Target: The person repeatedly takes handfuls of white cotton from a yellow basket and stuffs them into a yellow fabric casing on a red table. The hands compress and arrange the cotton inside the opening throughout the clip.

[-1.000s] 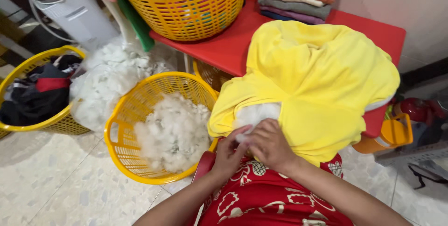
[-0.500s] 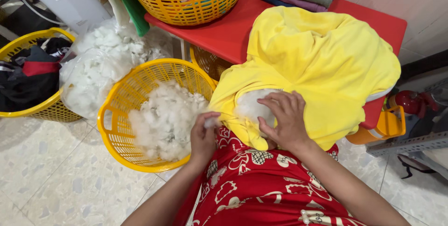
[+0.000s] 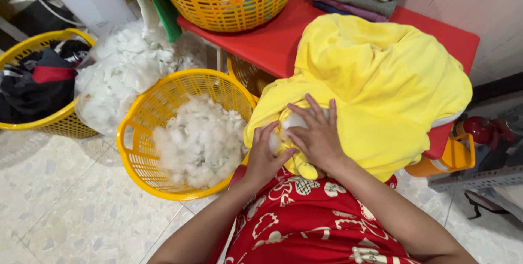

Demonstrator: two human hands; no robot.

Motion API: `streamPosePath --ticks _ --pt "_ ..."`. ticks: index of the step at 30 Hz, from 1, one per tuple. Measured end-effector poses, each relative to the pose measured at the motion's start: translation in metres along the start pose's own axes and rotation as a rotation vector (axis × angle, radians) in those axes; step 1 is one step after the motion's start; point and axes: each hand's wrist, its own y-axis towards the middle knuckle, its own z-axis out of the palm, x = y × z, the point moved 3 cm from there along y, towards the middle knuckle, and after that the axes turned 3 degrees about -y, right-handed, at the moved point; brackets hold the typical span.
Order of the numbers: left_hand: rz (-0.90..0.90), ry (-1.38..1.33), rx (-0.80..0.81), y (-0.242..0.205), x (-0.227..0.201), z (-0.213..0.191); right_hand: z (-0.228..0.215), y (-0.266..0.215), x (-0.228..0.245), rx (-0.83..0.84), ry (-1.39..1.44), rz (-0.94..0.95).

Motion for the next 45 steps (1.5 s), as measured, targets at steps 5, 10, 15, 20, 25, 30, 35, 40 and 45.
streamPosePath --ticks 5,10,15,20,25,30,35,40,45 --pt "-0.122 0.173 0.029 0.01 0.013 0.026 -0.026 -0.008 0.001 -0.172 0.14 -0.021" --pt "-0.11 0.144 -0.063 0.011 0.012 0.029 -0.05 -0.015 -0.001 -0.245 0.243 0.04" --pt "0.163 -0.021 -0.191 0.005 -0.014 0.004 -0.042 -0.013 -0.011 -0.182 0.261 0.157" --pt "-0.02 -0.126 0.043 0.02 -0.009 0.022 -0.033 -0.013 -0.012 -0.191 0.301 0.109" --pt "-0.054 0.088 0.013 0.035 0.017 0.056 -0.046 -0.016 -0.012 -0.256 0.359 0.099" --pt "-0.03 0.07 0.003 0.035 0.022 0.05 -0.075 -0.016 -0.019 -0.402 0.679 0.16" --pt "-0.137 -0.063 -0.019 0.029 -0.004 0.002 -0.084 0.0 -0.017 -0.418 0.618 0.167" --pt "-0.093 -0.47 -0.119 0.01 -0.011 -0.038 -0.034 0.028 0.008 -0.125 0.625 0.187" --pt "-0.556 -0.992 -0.107 0.004 0.044 -0.024 0.023 0.052 0.042 0.035 0.49 -0.039"
